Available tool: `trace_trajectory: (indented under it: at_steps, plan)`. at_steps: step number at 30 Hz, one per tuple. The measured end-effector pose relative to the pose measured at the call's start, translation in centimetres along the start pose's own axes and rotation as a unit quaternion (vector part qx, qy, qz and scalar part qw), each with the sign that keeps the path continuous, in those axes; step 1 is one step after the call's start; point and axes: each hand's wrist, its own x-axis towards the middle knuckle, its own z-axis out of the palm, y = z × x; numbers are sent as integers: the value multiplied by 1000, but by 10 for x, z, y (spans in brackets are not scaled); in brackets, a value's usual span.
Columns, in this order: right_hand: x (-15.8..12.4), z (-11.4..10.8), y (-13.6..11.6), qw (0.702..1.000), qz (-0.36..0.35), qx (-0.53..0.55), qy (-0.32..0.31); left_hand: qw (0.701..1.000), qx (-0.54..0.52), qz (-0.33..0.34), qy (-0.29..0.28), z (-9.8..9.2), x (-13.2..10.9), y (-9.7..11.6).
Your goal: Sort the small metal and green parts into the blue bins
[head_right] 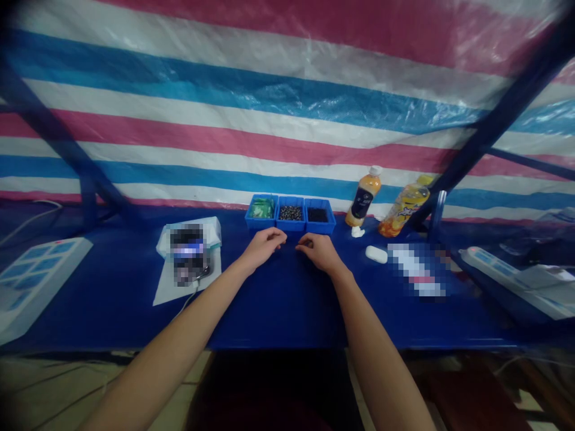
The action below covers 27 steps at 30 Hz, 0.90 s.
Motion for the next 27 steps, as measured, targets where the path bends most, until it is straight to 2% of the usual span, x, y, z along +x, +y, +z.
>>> trace_trajectory:
  at_steps: [4, 8, 18, 22, 27]
  plan:
    - [0, 5, -8, 995, 12, 89, 34, 999, 32, 32, -12, 2, 0, -1]
    - [-1, 8, -15, 986, 13, 161, 37, 998, 27, 46, -34, 4, 0, 1]
    - [1, 18, -13, 976, -3, 210, 50, 998, 0, 52, -47, 3, -3, 5]
    - [1, 21, -13, 978, -1, 201, 54, 998, -36, 23, -55, 4, -4, 10]
    - [-4, 17, -23, 986, -15, 148, 76, 976, -175, -102, -74, 4, -6, 11]
